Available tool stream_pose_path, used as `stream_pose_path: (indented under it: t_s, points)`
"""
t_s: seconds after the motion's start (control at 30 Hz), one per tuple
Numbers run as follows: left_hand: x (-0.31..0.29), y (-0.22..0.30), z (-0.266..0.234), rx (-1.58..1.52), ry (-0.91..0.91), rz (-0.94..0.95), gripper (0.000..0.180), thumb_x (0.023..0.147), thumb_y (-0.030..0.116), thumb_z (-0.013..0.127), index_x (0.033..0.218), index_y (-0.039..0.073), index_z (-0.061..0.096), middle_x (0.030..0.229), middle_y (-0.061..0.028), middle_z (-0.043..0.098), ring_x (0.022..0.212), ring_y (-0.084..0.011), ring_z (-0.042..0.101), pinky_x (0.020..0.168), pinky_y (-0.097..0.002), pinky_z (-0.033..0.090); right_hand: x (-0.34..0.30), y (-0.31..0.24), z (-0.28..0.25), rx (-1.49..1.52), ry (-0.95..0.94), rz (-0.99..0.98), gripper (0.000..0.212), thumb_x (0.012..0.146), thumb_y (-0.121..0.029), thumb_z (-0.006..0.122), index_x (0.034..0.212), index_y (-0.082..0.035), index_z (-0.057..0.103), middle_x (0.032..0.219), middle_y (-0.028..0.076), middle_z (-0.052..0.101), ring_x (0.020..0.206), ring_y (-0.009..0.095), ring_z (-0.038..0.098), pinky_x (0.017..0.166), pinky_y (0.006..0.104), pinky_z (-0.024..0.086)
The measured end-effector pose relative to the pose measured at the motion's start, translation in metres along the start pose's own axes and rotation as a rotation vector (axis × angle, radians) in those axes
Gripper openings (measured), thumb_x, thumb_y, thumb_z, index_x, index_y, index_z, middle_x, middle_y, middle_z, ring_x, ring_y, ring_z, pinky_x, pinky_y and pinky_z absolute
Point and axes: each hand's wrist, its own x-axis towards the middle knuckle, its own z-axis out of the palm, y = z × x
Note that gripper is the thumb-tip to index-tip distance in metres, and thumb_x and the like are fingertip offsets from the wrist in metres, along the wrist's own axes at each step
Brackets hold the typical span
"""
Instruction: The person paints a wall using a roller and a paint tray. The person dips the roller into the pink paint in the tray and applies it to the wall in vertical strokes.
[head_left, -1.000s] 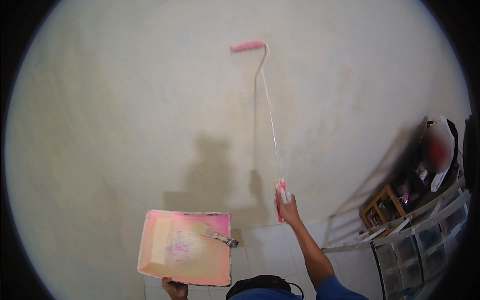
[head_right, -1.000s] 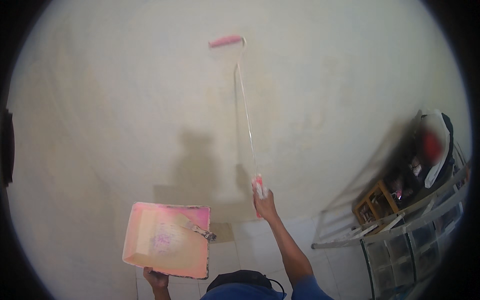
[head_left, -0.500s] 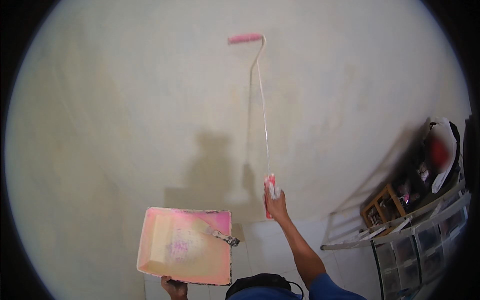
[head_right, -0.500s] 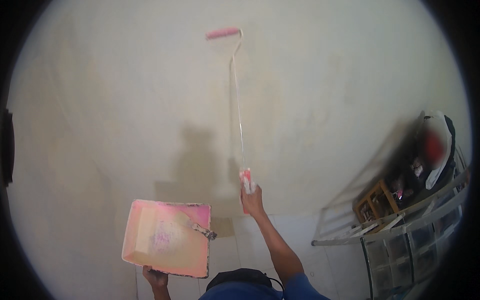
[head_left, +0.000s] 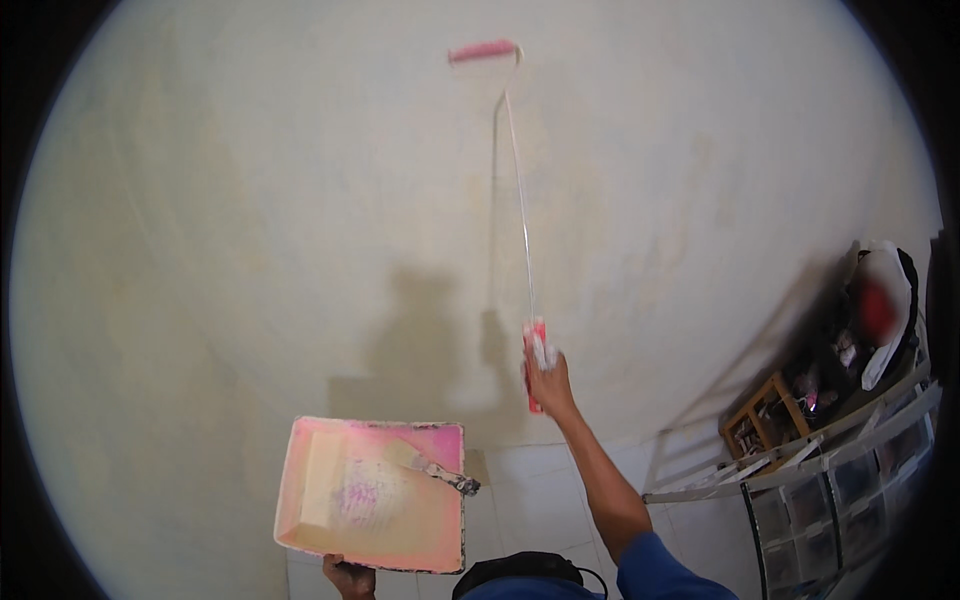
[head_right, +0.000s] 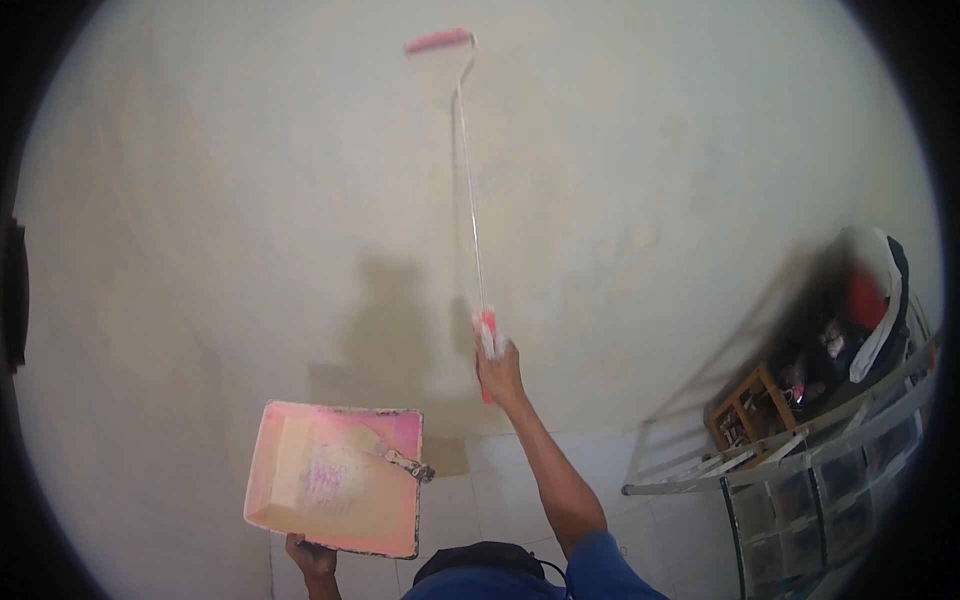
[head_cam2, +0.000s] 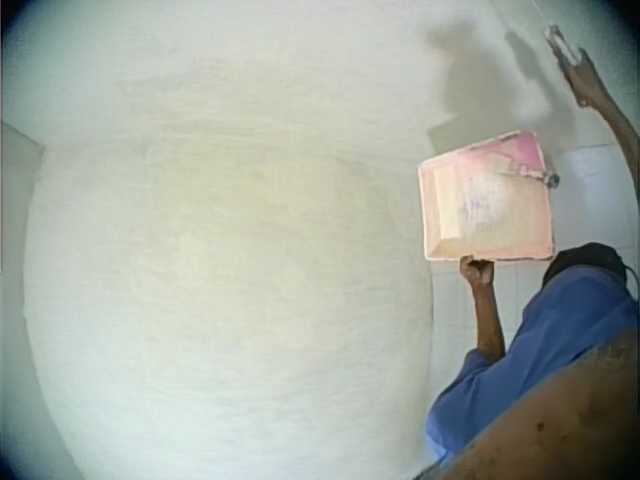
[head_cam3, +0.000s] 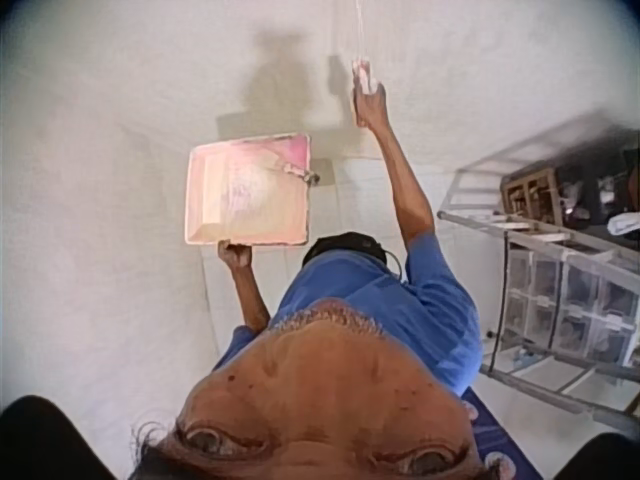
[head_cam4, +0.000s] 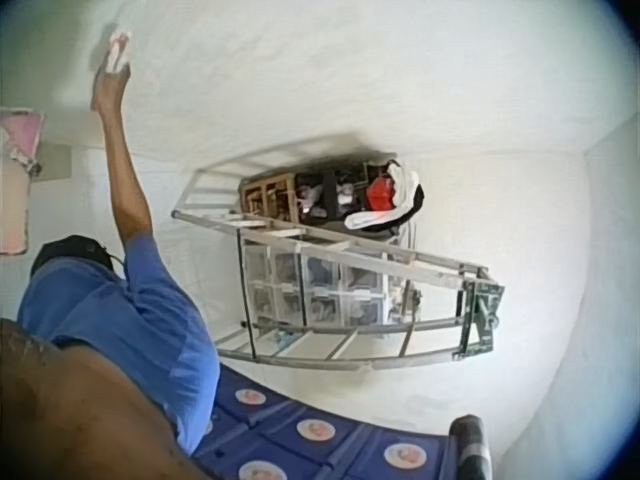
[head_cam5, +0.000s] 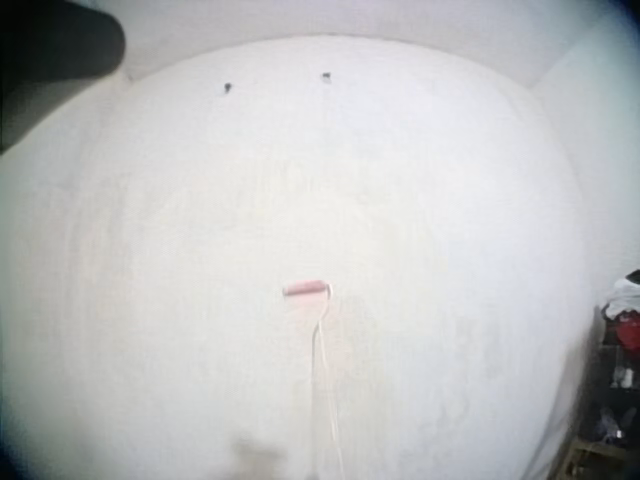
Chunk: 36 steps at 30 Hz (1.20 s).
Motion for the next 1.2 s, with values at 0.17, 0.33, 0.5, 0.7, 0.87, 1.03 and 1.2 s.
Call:
stream_pose_path:
  t_s: [0.17, 0.33, 0.5, 0.7, 0.87, 1.03, 1.2]
  points:
    - [-0.004, -0.004, 0.031, -0.005, 0.091, 0.027, 0.006, 0.075, 0.009, 0.047, 0.071, 0.012, 0.049, 0.063, 0.0017, 0.048, 0.054, -0.0141, 0.046, 0.059, -0.031, 0.046, 0.03, -0.018, 0.018, 0.111, 0.073, 0.026, 0.041, 0.096, -0.034, 0.05, 0.069, -0.004, 0.05, 0.054, 0.002, 0.048, 0.045, 0.011, 0.046, 0.041, 0.03, 0.035]
    - [0.003, 0.006, -0.005, -0.022, -0.004, -0.031, 0.01, 0.074, 0.01, 0.048, 0.082, 0.008, 0.053, 0.078, -0.0033, 0.056, 0.076, -0.0197, 0.057, 0.078, -0.0395, 0.05, -0.049, 0.045, 0.024, 0.048, 0.005, 0.147, 0.042, 0.096, -0.036, 0.05, 0.068, -0.005, 0.048, 0.049, 0.001, 0.045, 0.042, 0.011, 0.045, 0.039, 0.0294, 0.036]
    - [0.003, 0.004, 0.014, 0.045, 0.14, -0.003, 0.017, 0.072, 0.01, 0.049, 0.088, 0.006, 0.054, 0.086, -0.0053, 0.058, 0.085, -0.0223, 0.058, 0.084, -0.0429, 0.049, -0.137, 0.097, -0.001, 0.065, 0.008, 0.382, 0.04, 0.097, -0.036, 0.048, 0.071, -0.007, 0.049, 0.051, 0.001, 0.046, 0.04, 0.01, 0.045, 0.037, 0.0274, 0.036]
    - [0.011, 0.009, -0.022, -0.021, 0.041, -0.04, 0.028, 0.071, 0.01, 0.05, 0.098, 0.003, 0.053, 0.089, -0.0066, 0.058, 0.082, -0.0234, 0.059, 0.084, -0.0427, 0.051, -0.183, 0.121, -0.048, 0.354, 0.081, 0.436, 0.04, 0.098, -0.039, 0.045, 0.075, -0.007, 0.048, 0.052, 0.001, 0.045, 0.039, 0.011, 0.044, 0.035, 0.026, 0.037]
    - [0.011, 0.007, -0.016, 0.045, 0.088, -0.063, 0.033, 0.07, 0.011, 0.05, 0.102, 0.002, 0.053, 0.092, -0.0075, 0.059, 0.084, -0.0241, 0.059, 0.082, -0.0432, 0.052, -0.163, 0.12, -0.076, 0.268, 0.093, 0.503, 0.043, 0.097, -0.044, 0.043, 0.078, -0.006, 0.049, 0.054, 0.002, 0.046, 0.041, 0.011, 0.046, 0.037, 0.0266, 0.038]
    - [0.003, 0.002, 0.025, 0.035, 0.158, -0.076, 0.033, 0.068, 0.011, 0.052, 0.101, 0.002, 0.053, 0.092, -0.0072, 0.059, 0.087, -0.0239, 0.058, 0.085, -0.0469, 0.05, -0.104, 0.089, -0.08, 0.163, 0.079, 0.352, 0.047, 0.096, -0.047, 0.044, 0.074, -0.006, 0.05, 0.054, 0.003, 0.049, 0.043, 0.012, 0.048, 0.039, 0.0284, 0.038]
    - [0.013, 0.014, -0.019, -0.002, 0.053, -0.089, 0.041, 0.068, 0.01, 0.053, 0.108, 0.002, 0.052, 0.101, -0.0098, 0.058, 0.096, -0.0261, 0.057, 0.089, -0.0486, 0.048, -0.025, 0.024, -0.084, 0.093, 0.068, 0.229, 0.045, 0.097, -0.047, 0.042, 0.079, -0.007, 0.051, 0.054, 0.002, 0.048, 0.041, 0.012, 0.047, 0.038, 0.0276, 0.038]
